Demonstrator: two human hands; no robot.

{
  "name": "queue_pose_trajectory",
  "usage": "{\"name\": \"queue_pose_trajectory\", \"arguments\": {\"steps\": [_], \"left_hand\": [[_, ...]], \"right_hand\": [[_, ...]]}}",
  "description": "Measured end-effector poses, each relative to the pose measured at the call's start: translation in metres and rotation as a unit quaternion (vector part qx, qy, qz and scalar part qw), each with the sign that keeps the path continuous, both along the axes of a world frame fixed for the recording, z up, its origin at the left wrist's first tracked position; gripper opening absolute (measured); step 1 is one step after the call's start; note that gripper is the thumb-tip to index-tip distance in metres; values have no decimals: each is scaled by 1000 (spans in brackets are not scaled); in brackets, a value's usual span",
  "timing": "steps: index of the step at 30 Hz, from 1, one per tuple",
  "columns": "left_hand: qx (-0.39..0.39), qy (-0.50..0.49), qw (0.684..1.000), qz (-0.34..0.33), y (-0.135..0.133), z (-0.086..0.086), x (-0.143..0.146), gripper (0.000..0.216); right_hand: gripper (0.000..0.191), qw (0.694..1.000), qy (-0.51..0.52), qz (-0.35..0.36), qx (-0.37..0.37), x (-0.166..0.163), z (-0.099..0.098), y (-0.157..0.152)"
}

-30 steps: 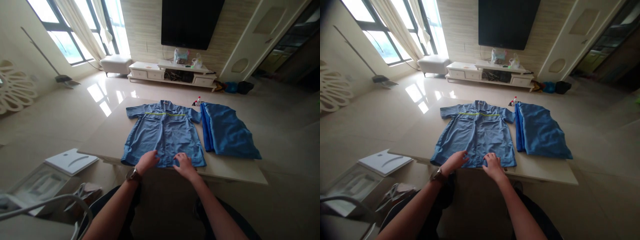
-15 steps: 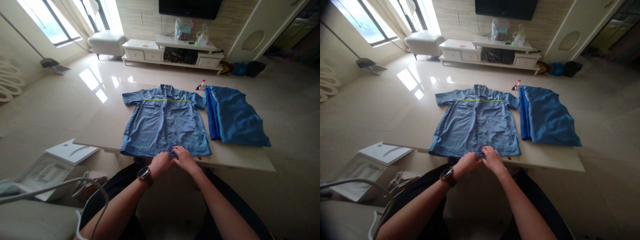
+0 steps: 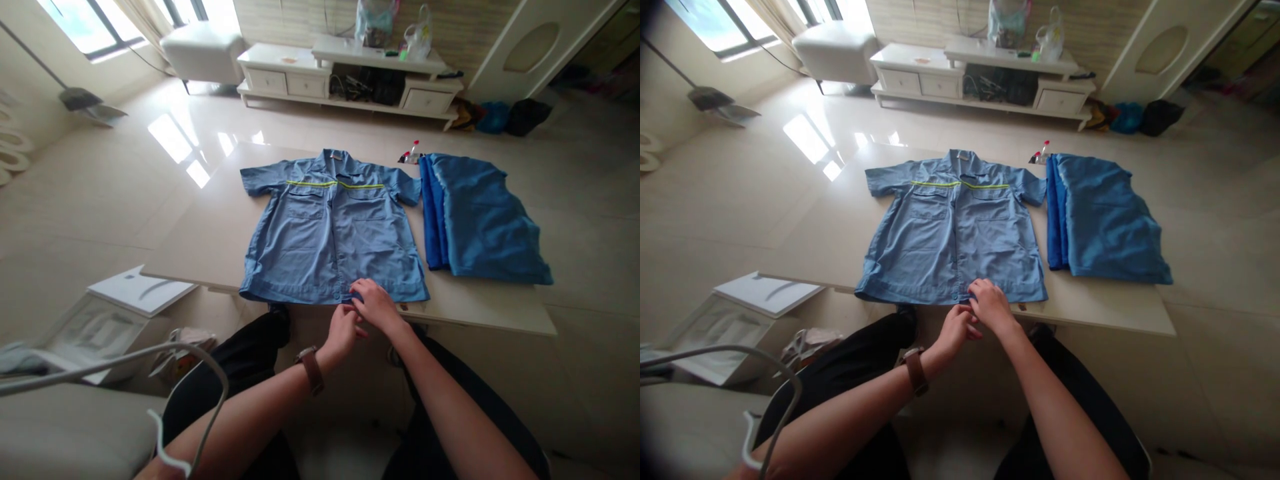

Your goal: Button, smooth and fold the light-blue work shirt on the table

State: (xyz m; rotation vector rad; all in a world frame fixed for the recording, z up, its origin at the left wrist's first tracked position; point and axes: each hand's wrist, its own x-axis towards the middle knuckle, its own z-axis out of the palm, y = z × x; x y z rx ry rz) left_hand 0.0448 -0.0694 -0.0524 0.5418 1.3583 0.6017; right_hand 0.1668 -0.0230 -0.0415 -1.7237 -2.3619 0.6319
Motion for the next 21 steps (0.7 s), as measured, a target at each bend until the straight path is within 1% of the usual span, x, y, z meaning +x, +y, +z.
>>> {"name": "queue_pose_trajectory", "arguments": {"steps": [2,5,9,14,19,21], "left_hand": [[-20,-8,998,67,-2,0,0,9],[-45,-12,988,150,0,0,-3,8],[-44,-37,971,232,7,1,-8,6],[-31,-80,959,272,15,4,-11,3],[-59,-123,947,290,20,1,-13,8],[-66,-132,942,302,25,0,-14,9]], "right_hand": [[16,1000,-5,-8,1,-1,1,1],[18,999,-8,-31,6,-2,3,1],[19,998,6,-62,22,-2,3,0],[16,997,17,-63,44,-1,-1,0],[14,995,36,-62,63,1,-6,2],[13,993,55,-72,77,2,-6,2]]}}
